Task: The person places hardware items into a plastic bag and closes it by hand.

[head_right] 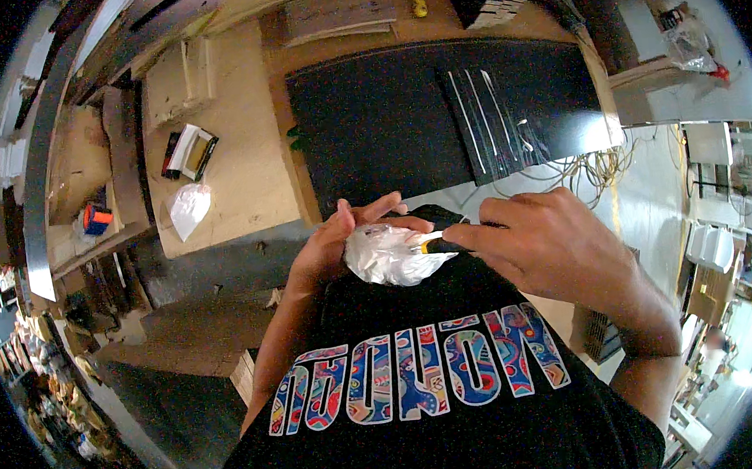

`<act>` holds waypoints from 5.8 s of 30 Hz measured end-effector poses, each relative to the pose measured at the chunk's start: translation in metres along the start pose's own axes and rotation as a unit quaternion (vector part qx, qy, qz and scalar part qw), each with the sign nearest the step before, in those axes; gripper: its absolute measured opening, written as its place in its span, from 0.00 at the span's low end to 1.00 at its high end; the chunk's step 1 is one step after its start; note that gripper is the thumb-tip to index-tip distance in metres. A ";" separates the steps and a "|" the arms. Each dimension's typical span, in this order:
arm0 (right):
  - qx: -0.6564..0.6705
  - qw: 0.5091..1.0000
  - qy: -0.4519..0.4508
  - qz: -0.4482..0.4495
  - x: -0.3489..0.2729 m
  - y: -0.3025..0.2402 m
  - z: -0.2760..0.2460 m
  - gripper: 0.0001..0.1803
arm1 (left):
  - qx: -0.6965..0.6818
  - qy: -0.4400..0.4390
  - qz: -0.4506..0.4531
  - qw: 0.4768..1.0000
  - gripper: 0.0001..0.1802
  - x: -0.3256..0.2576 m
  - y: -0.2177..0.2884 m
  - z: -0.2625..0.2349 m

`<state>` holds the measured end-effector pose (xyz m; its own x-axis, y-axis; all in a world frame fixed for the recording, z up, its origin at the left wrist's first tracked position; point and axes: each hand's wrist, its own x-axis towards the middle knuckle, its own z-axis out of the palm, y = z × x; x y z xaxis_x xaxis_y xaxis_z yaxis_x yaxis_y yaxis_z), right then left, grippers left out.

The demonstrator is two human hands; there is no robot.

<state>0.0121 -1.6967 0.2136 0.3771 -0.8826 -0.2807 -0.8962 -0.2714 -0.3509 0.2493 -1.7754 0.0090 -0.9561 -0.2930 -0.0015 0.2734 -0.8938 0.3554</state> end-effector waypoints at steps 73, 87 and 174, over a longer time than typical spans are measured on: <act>-0.034 0.999 -0.015 -0.012 -0.008 -0.024 0.008 0.24 | -0.010 -0.022 -0.026 0.999 0.41 0.001 0.000 -0.008; -0.037 0.999 -0.009 -0.036 -0.006 -0.031 -0.009 0.27 | -0.012 0.001 -0.029 1.000 0.43 0.001 0.005 0.000; 0.070 0.991 0.112 -0.008 0.014 -0.021 -0.064 0.15 | -0.092 0.046 0.075 0.992 0.42 -0.020 -0.014 -0.036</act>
<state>0.0211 -1.7282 0.2742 0.3161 -0.9458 -0.0741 -0.8430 -0.2442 -0.4793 0.2684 -1.7693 -0.0299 -0.8921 -0.4491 -0.0499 0.4341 -0.8824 0.1815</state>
